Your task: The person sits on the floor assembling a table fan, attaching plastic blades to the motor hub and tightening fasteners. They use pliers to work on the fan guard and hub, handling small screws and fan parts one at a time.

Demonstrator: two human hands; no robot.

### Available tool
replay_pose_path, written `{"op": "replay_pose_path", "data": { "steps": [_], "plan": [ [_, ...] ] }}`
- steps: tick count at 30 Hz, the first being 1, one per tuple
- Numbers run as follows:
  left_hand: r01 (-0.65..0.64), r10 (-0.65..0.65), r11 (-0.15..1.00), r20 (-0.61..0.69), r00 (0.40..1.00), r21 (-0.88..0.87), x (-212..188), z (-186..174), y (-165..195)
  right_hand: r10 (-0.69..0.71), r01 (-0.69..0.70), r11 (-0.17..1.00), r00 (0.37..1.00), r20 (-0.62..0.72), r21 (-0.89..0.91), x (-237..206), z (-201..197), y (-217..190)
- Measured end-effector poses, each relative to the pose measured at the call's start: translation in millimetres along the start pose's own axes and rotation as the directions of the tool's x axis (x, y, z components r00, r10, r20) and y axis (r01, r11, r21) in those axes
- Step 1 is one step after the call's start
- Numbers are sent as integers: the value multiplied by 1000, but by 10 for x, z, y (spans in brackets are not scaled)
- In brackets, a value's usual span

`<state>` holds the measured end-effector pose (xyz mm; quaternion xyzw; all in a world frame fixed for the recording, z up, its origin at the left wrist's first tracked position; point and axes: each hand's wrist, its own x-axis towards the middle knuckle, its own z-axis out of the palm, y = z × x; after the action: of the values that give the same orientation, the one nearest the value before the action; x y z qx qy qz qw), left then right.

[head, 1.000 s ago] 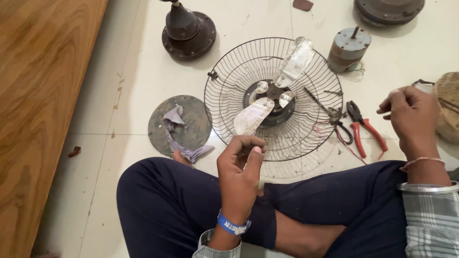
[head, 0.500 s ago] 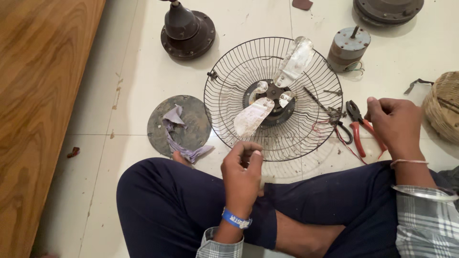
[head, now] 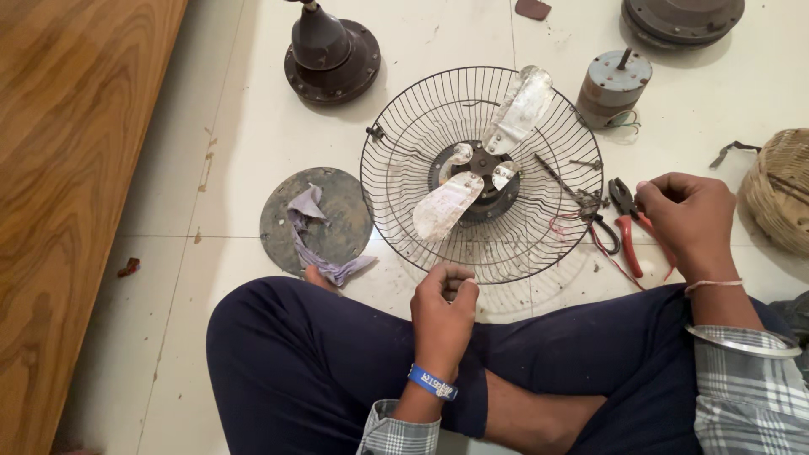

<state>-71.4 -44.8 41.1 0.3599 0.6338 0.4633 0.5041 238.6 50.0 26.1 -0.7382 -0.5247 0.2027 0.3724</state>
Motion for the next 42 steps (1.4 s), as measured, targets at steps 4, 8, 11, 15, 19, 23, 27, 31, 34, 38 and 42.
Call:
{"op": "replay_pose_path", "data": {
  "steps": [4,8,11,15,19,23,27,31,34,38,42],
  "plan": [
    [17,-18,999,-25,1000,-35,18,1,-57,-10,8,997,1000,17,77,-6,-9,-14],
    [71,-83,985,-72,994,-160,-4,5,-177,-12,11,1000,999,33,15,62,-40,150],
    [199,-239,906,-63,969,-374,-16,25,-267,-25,41,971,997,74,-233,212,-54,325],
    [370,-443,790,-39,896,-489,13,81,-319,135,-19,834,976,170,-551,342,36,459],
    [387,-454,744,13,891,-545,96,151,-326,542,-134,627,783,306,-767,346,113,400],
    [353,-388,741,65,919,-571,191,160,-369,604,-169,583,745,284,-795,301,129,314],
    [358,-365,738,108,925,-572,238,182,-445,598,-205,580,764,242,-789,291,163,234],
    [354,-364,729,107,925,-585,248,208,-493,553,-194,563,811,191,-804,260,131,171],
    [361,-369,716,115,922,-598,283,221,-495,552,-215,576,814,181,-789,230,73,126],
    [326,-357,737,69,932,-592,294,221,-495,498,-286,631,862,94,-721,224,72,124],
    [325,-367,737,53,929,-592,305,217,-489,591,-433,670,802,80,-603,281,70,188]
  ]
}}
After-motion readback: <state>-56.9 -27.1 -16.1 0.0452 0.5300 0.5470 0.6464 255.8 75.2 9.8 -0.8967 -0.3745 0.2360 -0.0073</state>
